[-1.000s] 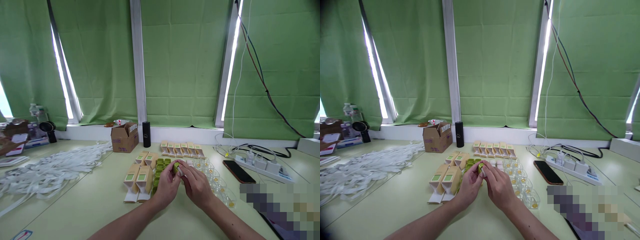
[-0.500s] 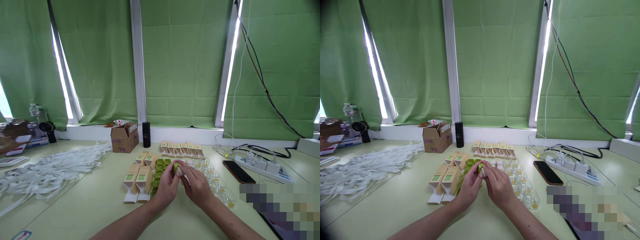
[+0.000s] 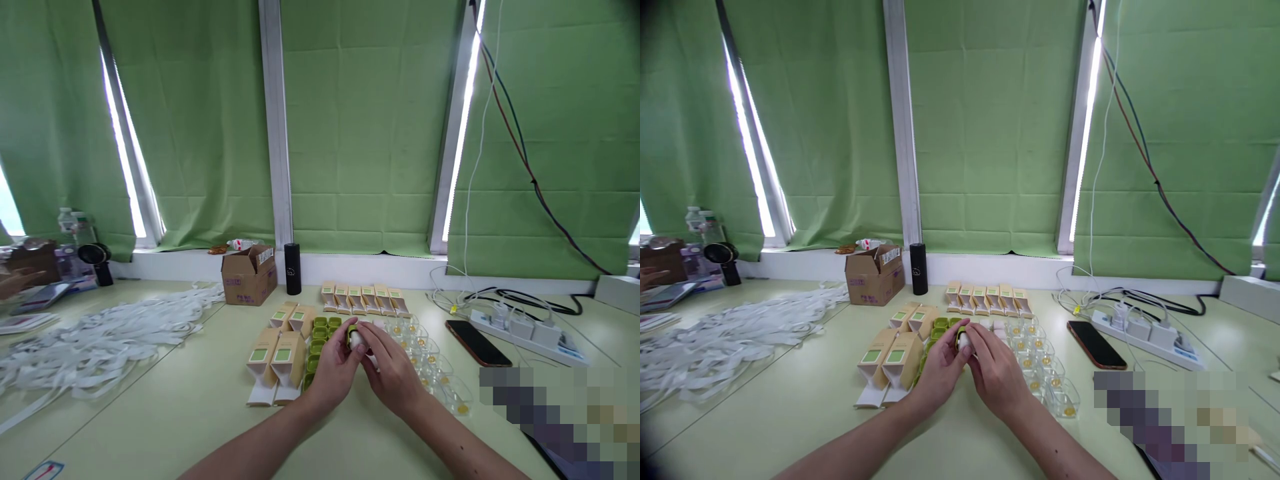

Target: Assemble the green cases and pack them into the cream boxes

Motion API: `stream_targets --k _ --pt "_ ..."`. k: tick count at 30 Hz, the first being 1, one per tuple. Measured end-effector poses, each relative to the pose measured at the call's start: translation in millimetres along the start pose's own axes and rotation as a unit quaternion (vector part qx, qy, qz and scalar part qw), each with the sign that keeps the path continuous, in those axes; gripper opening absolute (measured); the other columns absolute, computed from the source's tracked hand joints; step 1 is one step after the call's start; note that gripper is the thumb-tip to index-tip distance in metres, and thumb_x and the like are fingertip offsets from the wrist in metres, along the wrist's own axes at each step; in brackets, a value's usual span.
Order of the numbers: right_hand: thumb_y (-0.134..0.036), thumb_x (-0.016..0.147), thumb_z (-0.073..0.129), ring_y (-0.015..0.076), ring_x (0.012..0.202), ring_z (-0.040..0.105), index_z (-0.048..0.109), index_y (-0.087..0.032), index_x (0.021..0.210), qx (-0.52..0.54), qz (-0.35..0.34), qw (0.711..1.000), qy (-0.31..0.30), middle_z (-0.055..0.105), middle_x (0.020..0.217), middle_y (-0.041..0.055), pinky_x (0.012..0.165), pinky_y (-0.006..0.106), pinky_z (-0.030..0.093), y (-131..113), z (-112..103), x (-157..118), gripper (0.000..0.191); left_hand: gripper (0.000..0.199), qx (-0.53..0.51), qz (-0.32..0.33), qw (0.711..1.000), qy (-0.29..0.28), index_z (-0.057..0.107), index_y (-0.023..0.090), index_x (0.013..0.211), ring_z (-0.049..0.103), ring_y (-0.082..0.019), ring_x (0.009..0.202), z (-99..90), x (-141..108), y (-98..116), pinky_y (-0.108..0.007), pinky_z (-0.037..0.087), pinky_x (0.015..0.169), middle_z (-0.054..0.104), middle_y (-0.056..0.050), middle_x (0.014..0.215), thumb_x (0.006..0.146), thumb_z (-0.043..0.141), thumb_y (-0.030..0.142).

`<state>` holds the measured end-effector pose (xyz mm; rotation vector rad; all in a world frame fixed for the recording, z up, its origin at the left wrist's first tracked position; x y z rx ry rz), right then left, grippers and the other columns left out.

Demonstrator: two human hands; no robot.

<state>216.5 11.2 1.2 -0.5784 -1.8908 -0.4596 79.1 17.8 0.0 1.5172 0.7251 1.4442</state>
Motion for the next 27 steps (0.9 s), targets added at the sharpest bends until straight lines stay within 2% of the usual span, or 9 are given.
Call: stream_targets --k 5,10,14,27 --pt "-0.013 0.104 0.051 0.0303 0.124 0.070 0.048 -0.018 0.155 0.013 0.008 1.000 0.006 0.071 0.133 0.0183 0.101 0.049 0.065 1.6 1.8 -0.9 0.051 0.075 0.037 -0.002 0.999 0.009 0.053 0.015 0.149 0.067 -0.030 0.118 -1.8 -1.0 3.0 -0.042 0.054 0.105 0.070 -0.017 0.134 0.092 0.071 0.059" --pt "-0.014 0.105 0.051 0.0303 0.123 0.071 0.047 -0.020 0.157 0.016 0.009 1.000 0.010 0.072 0.133 0.0176 0.100 0.048 0.066 0.1 0.6 1.1 0.052 0.062 0.058 0.021 0.998 0.013 0.063 0.016 0.137 0.068 -0.028 0.110 -3.1 0.5 3.6 -0.040 0.056 0.101 0.072 -0.015 0.125 0.093 0.068 0.059" --pt "-0.013 0.105 0.052 0.0299 0.122 0.072 0.046 -0.021 0.158 0.019 0.005 1.000 0.016 0.072 0.132 0.0174 0.100 0.048 0.066 -0.9 -0.4 2.6 0.054 0.060 0.058 0.019 0.998 0.015 0.063 0.016 0.134 0.069 -0.026 0.101 -2.7 0.3 4.7 -0.039 0.056 0.097 0.073 -0.013 0.114 0.093 0.068 0.059" --pt "-0.009 0.103 0.055 0.0309 0.124 0.070 0.040 -0.020 0.162 0.010 -0.010 1.000 0.007 0.070 0.134 0.0195 0.100 0.050 0.065 1.2 3.0 0.0 0.062 0.060 0.055 0.022 0.998 0.016 0.060 0.015 0.136 0.068 -0.027 0.106 -2.3 -1.2 6.1 -0.041 0.055 0.100 0.072 -0.015 0.119 0.094 0.067 0.058"
Point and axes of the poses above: each hand's wrist, its own x-axis towards the middle knuckle, its own z-axis out of the palm, y = z × x, the point moved 4 cm from there along x, towards the middle knuckle
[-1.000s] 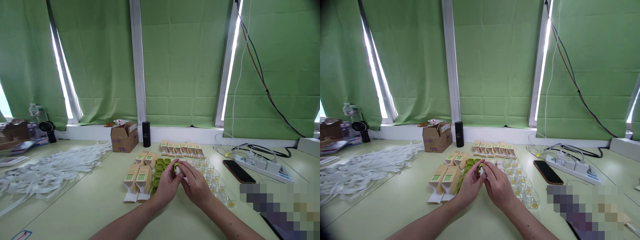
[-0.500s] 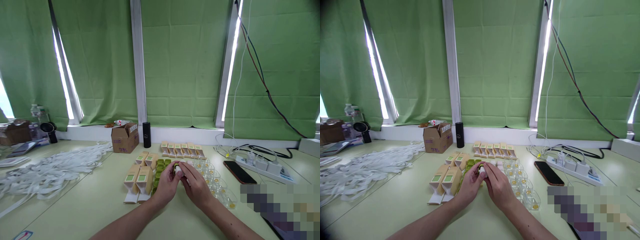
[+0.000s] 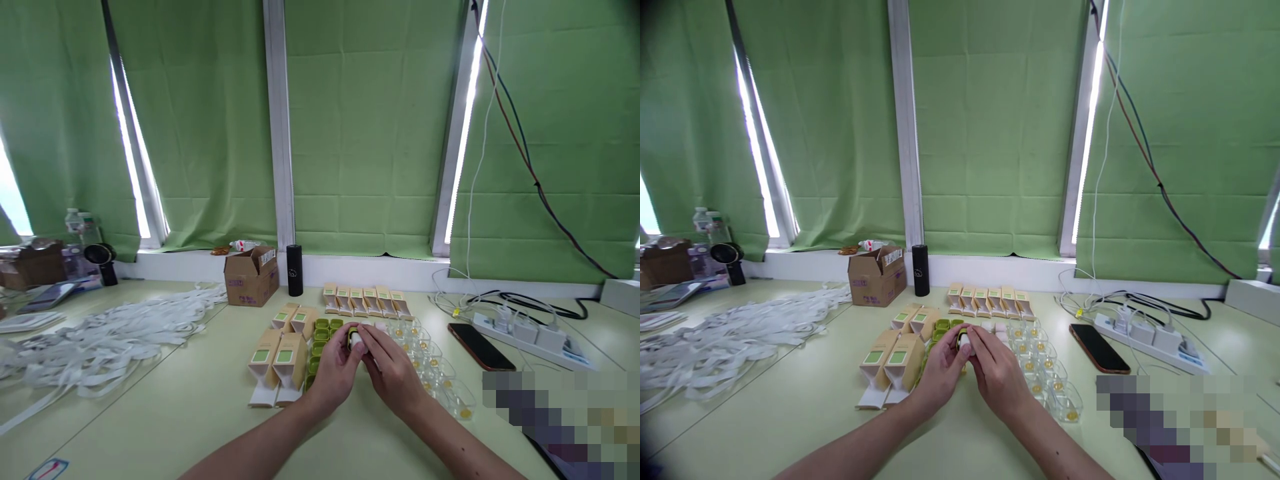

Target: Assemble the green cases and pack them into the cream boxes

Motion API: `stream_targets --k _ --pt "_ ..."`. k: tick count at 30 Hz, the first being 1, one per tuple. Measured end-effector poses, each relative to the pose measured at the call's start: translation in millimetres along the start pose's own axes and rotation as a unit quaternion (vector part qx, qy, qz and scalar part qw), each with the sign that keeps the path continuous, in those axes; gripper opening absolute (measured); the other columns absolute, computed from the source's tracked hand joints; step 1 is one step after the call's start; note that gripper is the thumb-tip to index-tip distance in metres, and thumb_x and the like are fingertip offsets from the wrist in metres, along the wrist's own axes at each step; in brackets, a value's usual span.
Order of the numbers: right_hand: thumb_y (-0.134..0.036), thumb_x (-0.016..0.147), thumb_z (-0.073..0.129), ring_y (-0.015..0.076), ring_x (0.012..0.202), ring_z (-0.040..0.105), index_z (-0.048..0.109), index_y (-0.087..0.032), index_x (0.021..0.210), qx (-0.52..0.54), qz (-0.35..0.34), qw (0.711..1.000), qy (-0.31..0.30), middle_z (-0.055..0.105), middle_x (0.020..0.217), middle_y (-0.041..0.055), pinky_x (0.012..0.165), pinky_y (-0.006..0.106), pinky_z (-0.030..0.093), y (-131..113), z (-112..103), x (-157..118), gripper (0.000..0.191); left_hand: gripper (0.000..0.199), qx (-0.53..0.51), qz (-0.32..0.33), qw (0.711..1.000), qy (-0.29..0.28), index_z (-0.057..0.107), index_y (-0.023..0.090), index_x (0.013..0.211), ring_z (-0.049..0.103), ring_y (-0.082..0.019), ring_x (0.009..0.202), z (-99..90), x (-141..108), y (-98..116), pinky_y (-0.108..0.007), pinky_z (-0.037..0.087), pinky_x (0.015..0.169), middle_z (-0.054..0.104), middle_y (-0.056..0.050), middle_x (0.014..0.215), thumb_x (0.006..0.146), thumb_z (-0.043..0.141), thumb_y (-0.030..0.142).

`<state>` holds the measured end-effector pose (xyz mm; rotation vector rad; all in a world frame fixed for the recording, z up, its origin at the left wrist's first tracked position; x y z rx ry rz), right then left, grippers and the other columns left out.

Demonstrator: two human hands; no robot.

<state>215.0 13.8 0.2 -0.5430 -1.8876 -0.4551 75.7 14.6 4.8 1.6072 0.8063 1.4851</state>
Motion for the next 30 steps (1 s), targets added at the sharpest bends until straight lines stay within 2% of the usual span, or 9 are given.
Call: stream_targets --k 7,12,14,18,21,26,30 --pt "-0.008 0.103 0.054 0.0307 0.125 0.069 0.039 -0.021 0.162 0.005 -0.001 1.000 0.001 0.069 0.135 0.0193 0.099 0.048 0.065 -0.3 -0.5 0.9 0.062 0.057 0.000 0.011 1.000 0.003 0.060 0.015 0.135 0.068 -0.029 0.117 0.0 0.3 1.1 -0.042 0.054 0.107 0.071 -0.016 0.126 0.095 0.067 0.055" --pt "-0.013 0.104 0.053 0.0306 0.129 0.066 0.034 -0.023 0.164 0.059 0.048 0.997 -0.013 0.065 0.142 0.0173 0.101 0.048 0.063 4.5 2.4 -3.8 0.064 0.064 -0.046 0.006 0.999 -0.006 0.058 0.016 0.141 0.069 -0.030 0.119 0.0 1.6 -4.0 -0.042 0.056 0.105 0.069 -0.017 0.135 0.093 0.070 0.057" --pt "-0.017 0.103 0.054 0.0304 0.123 0.068 0.034 -0.023 0.163 0.086 0.080 0.993 -0.015 0.064 0.142 0.0172 0.097 0.047 0.064 7.3 3.1 -5.9 0.063 0.067 -0.057 -0.003 0.998 -0.003 0.057 0.016 0.142 0.070 -0.030 0.116 -1.4 2.2 -7.3 -0.041 0.057 0.103 0.070 -0.018 0.133 0.092 0.071 0.059" --pt "-0.021 0.103 0.054 0.0267 0.100 0.073 0.049 -0.025 0.149 0.128 0.136 0.982 -0.010 0.070 0.127 0.0136 0.087 0.043 0.065 10.4 0.6 -5.1 0.047 0.075 -0.066 -0.016 0.998 0.001 0.057 0.016 0.144 0.070 -0.030 0.115 -3.8 4.3 -12.0 -0.040 0.057 0.100 0.072 -0.018 0.129 0.088 0.074 0.063" --pt "-0.023 0.101 0.057 0.0246 0.091 0.072 0.057 -0.026 0.139 0.155 0.172 0.973 -0.007 0.073 0.117 0.0108 0.082 0.040 0.064 11.4 -2.9 -1.6 0.038 0.080 -0.079 -0.016 0.997 -0.007 0.059 0.016 0.144 0.068 -0.031 0.119 -4.9 5.2 -8.9 -0.040 0.057 0.100 0.072 -0.018 0.130 0.084 0.076 0.067" --pt "-0.029 0.096 0.066 0.0244 0.087 0.072 0.061 -0.023 0.131 0.209 0.272 0.939 -0.003 0.075 0.105 0.0089 0.078 0.038 0.062 20.1 -1.9 -3.6 0.036 0.065 -0.039 -0.024 0.999 0.020 0.061 0.018 0.142 0.071 -0.027 0.110 -14.1 4.6 0.3 -0.039 0.056 0.098 0.075 -0.014 0.119 0.096 0.062 0.064" --pt "-0.034 0.097 0.068 0.0258 0.096 0.072 0.055 -0.024 0.138 0.309 0.342 0.887 -0.008 0.074 0.112 0.0114 0.077 0.036 0.062 26.8 5.0 -9.7 0.045 0.044 0.057 0.032 0.996 0.055 0.060 0.021 0.139 0.067 -0.028 0.119 -24.6 6.5 2.7 -0.043 0.053 0.103 0.073 -0.014 0.126 0.102 0.061 0.044"
Point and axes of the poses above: each hand's wrist, its own x-axis towards the middle knuckle, its own z-axis out of the palm, y = z × x, the point moved 4 cm from there along x, towards the middle knuckle
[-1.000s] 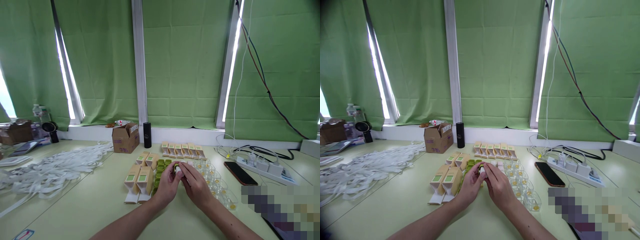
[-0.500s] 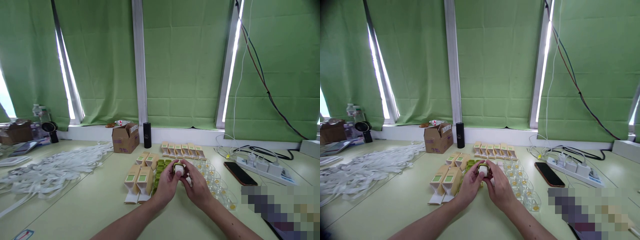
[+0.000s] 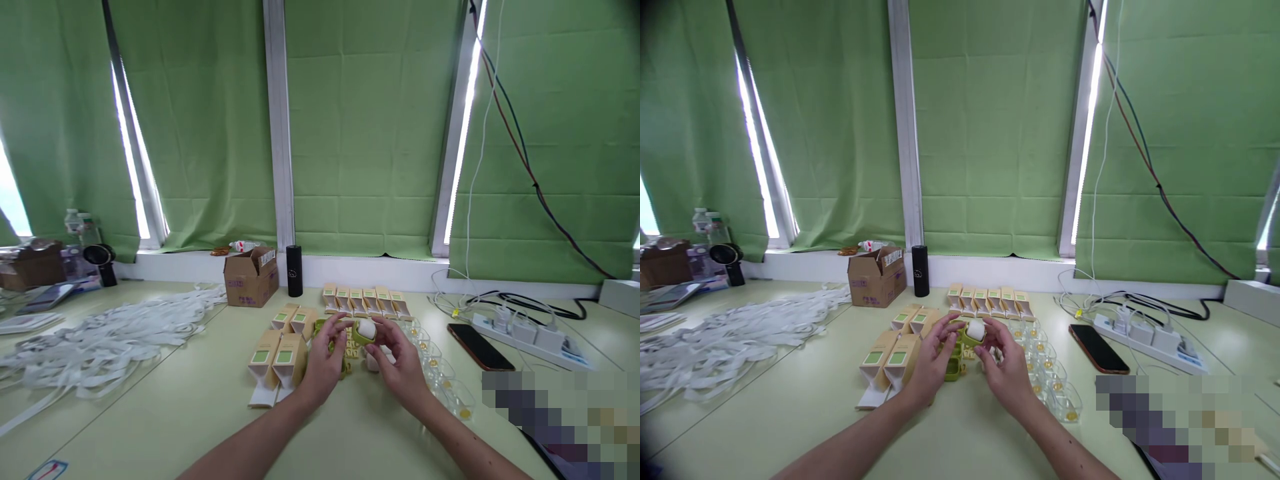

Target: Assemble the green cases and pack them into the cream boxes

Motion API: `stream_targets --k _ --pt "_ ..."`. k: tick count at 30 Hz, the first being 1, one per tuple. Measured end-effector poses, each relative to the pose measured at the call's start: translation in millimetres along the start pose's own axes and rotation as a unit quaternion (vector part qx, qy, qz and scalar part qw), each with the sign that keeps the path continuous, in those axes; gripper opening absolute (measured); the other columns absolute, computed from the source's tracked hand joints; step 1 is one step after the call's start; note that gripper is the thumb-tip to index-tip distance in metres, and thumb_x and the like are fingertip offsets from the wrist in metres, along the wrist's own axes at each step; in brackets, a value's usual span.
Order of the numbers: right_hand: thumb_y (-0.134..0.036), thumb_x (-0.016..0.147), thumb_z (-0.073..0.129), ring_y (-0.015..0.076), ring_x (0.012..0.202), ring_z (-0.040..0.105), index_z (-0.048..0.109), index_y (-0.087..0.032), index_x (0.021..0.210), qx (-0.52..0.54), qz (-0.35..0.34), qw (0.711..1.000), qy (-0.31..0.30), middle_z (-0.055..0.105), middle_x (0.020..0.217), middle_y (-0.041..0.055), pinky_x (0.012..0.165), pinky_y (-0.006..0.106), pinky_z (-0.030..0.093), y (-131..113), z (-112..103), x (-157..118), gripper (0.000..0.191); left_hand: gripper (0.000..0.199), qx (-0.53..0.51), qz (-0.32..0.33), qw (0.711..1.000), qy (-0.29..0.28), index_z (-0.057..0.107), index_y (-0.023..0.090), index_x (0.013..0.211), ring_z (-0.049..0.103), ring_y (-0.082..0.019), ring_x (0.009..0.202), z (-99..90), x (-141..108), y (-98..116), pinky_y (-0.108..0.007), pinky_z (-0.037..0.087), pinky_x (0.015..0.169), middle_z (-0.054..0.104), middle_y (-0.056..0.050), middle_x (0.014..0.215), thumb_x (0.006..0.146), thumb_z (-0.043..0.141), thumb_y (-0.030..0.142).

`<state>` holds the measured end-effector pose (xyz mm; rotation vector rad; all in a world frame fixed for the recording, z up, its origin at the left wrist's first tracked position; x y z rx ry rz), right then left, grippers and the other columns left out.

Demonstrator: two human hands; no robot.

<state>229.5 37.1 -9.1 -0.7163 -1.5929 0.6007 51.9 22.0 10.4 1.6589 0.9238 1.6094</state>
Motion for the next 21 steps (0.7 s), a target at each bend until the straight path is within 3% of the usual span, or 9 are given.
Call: stream_targets --k 4,7,11,15,21 --pt "-0.043 0.096 0.070 0.0244 0.092 0.072 0.055 -0.025 0.135 0.082 0.044 0.996 -0.006 0.075 0.104 0.0095 0.076 0.034 0.060 2.6 0.9 0.8 0.045 0.037 0.153 0.114 0.982 0.006 0.060 0.023 0.136 0.061 -0.028 0.123 -3.9 1.1 2.4 -0.047 0.052 0.103 0.067 -0.013 0.129 0.099 0.059 0.021" --pt "-0.048 0.094 0.074 0.0220 0.086 0.071 0.060 -0.025 0.128 0.132 0.066 0.989 -0.004 0.075 0.101 0.0080 0.075 0.033 0.059 0.5 1.1 2.0 0.043 0.042 0.245 0.202 0.948 -0.004 0.059 0.025 0.136 0.054 -0.028 0.127 -2.5 -1.9 6.3 -0.049 0.048 0.107 0.065 -0.012 0.132 0.096 0.057 0.011" --pt "-0.052 0.091 0.078 0.0182 0.069 0.067 0.064 -0.022 0.116 0.179 0.094 0.979 -0.007 0.074 0.079 0.0035 0.064 0.029 0.056 0.4 3.2 3.3 0.042 0.050 0.312 0.286 0.906 -0.030 0.056 0.025 0.140 0.047 -0.029 0.133 2.0 -8.0 11.0 -0.050 0.046 0.110 0.060 -0.012 0.142 0.095 0.054 0.004" --pt "-0.056 0.087 0.080 0.0171 0.058 0.066 0.066 -0.019 0.108 0.218 0.123 0.968 -0.012 0.072 0.067 0.0020 0.058 0.029 0.055 4.2 8.1 3.4 0.044 0.048 0.336 0.307 0.890 -0.032 0.058 0.024 0.137 0.048 -0.028 0.130 3.1 -10.7 13.7 -0.050 0.048 0.108 0.061 -0.012 0.141 0.094 0.055 0.002" --pt "-0.061 0.085 0.080 0.0157 0.051 0.063 0.068 -0.019 0.096 0.236 0.146 0.961 -0.011 0.068 0.058 0.0005 0.050 0.026 0.051 4.8 10.1 4.6 0.046 0.045 0.329 0.290 0.898 -0.033 0.059 0.024 0.137 0.050 -0.030 0.128 2.8 -8.9 11.7 -0.051 0.049 0.108 0.064 -0.012 0.136 0.095 0.063 0.010"
Point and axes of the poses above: each hand's wrist, its own x-axis towards the middle knuckle, its own z-axis out of the palm, y = z × x, the point moved 4 cm from there along x, towards the middle knuckle
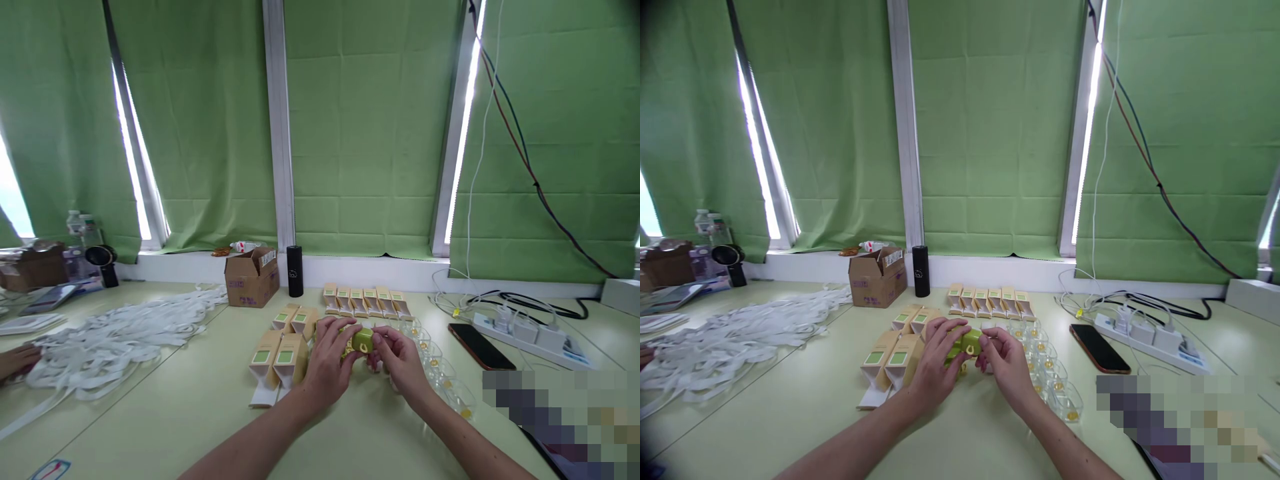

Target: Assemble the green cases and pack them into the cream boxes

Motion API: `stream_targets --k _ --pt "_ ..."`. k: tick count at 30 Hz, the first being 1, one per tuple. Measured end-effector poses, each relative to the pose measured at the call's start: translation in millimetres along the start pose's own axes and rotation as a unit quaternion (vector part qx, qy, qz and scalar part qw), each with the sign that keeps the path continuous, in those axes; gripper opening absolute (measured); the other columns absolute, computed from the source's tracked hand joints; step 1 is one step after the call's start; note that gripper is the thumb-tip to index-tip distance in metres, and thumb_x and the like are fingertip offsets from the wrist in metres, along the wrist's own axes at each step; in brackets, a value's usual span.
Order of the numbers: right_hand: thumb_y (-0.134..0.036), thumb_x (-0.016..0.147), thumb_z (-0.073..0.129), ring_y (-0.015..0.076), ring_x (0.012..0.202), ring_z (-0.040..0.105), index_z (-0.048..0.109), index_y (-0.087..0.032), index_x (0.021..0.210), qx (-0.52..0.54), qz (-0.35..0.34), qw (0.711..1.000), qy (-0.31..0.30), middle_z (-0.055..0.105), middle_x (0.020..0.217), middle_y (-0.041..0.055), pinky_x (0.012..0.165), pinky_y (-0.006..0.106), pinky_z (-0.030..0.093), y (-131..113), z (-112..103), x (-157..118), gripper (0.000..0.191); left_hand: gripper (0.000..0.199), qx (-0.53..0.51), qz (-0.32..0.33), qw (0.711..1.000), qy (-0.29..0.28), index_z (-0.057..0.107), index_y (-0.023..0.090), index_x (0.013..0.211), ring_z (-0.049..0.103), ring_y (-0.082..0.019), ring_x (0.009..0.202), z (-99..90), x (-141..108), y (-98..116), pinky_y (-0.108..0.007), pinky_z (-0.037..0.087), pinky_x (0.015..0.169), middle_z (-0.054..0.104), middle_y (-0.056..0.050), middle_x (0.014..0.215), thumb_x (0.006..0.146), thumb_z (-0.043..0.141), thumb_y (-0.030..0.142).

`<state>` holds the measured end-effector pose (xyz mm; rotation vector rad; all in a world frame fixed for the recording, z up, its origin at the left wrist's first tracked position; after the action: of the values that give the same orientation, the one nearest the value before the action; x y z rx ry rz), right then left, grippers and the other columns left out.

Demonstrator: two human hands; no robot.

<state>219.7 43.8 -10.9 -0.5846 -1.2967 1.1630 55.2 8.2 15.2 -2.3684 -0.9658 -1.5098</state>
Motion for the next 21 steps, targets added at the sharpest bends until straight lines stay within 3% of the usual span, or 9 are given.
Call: stream_targets --k 6,12,16,21 --pt "-0.066 0.089 0.073 0.0149 0.053 0.063 0.068 -0.018 0.082 -0.011 0.001 1.000 -0.023 0.067 0.062 0.0021 0.050 0.025 0.051 -2.9 -0.3 -2.6 0.048 0.047 -0.059 -0.042 0.997 0.012 0.060 0.023 0.140 0.053 -0.032 0.126 2.2 1.0 -6.0 -0.053 0.050 0.107 0.068 -0.013 0.130 0.094 0.071 0.022" --pt "-0.069 0.092 0.067 0.0167 0.056 0.064 0.067 -0.018 0.078 -0.027 0.014 0.999 -0.036 0.073 0.071 0.0074 0.051 0.028 0.050 -0.4 0.3 -5.3 0.053 0.040 -0.140 -0.146 0.979 0.007 0.070 0.022 0.131 0.060 -0.031 0.115 2.5 4.2 -14.1 -0.046 0.056 0.094 0.071 -0.014 0.118 0.094 0.073 0.038" --pt "-0.068 0.092 0.068 0.0163 0.056 0.064 0.068 -0.018 0.084 -0.024 0.017 0.999 -0.038 0.074 0.072 0.0076 0.051 0.027 0.049 0.2 0.7 -6.6 0.051 0.048 -0.212 -0.226 0.951 0.015 0.073 0.020 0.127 0.066 -0.028 0.104 4.6 4.4 -19.8 -0.039 0.058 0.085 0.072 -0.013 0.115 0.089 0.077 0.050" --pt "-0.066 0.094 0.067 0.0155 0.056 0.064 0.069 -0.017 0.085 -0.031 0.006 0.998 -0.047 0.073 0.071 0.0070 0.052 0.026 0.049 -4.1 2.4 -7.6 0.050 0.059 -0.304 -0.310 0.901 -0.004 0.076 0.019 0.124 0.071 -0.026 0.097 11.6 5.9 -23.7 -0.035 0.058 0.085 0.075 -0.013 0.120 0.082 0.080 0.060"
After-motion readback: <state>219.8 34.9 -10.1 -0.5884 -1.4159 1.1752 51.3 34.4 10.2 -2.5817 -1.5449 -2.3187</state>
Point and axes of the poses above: each hand's wrist, its own x-axis towards the middle knuckle, its own z-axis out of the palm, y = z × x, the point moved 4 cm from there along x, towards the middle knuckle
